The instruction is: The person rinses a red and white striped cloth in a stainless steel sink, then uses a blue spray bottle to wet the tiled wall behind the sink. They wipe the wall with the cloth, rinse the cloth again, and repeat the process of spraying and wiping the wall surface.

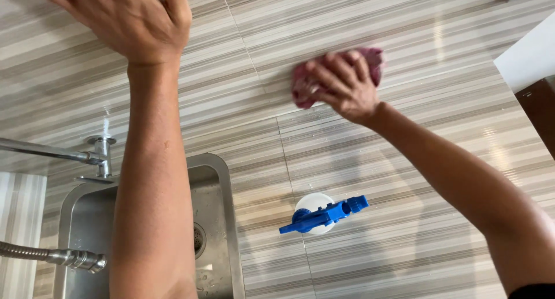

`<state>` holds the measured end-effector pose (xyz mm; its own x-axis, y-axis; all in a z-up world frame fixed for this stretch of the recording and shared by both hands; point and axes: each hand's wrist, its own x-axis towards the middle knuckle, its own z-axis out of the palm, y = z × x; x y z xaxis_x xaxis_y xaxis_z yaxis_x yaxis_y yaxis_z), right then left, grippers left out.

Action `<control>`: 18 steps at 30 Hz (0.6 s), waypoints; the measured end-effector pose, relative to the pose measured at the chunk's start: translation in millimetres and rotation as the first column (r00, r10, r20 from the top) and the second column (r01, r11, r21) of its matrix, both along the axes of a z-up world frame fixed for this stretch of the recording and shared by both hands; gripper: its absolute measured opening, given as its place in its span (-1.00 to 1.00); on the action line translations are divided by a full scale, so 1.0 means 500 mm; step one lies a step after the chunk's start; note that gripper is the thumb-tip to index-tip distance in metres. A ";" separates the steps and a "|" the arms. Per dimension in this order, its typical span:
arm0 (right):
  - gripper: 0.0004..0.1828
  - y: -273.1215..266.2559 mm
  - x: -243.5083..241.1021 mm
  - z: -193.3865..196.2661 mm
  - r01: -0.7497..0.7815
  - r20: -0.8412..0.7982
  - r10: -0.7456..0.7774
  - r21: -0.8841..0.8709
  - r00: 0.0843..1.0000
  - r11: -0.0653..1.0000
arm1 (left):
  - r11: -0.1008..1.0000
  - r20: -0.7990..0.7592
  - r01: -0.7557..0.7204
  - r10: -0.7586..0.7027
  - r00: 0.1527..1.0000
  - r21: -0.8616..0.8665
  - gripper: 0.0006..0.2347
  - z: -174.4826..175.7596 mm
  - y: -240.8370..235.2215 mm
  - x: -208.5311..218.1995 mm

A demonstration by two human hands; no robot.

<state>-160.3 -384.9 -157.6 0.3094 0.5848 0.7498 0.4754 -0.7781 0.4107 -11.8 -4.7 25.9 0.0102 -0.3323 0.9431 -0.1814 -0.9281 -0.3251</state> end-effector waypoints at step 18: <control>-0.76 -0.074 0.013 0.407 0.073 0.327 -0.132 0.188 0.936 0.979 | 0.996 -0.012 0.055 -0.056 0.998 -0.073 -0.31 0.090 -0.066 -0.091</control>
<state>-153.7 -421.9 45.9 0.0729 0.4180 0.9055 0.2462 -0.8874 0.3898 -57.2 -38.0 71.0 0.0069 -0.2632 0.9647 -0.2376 -0.9375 -0.2541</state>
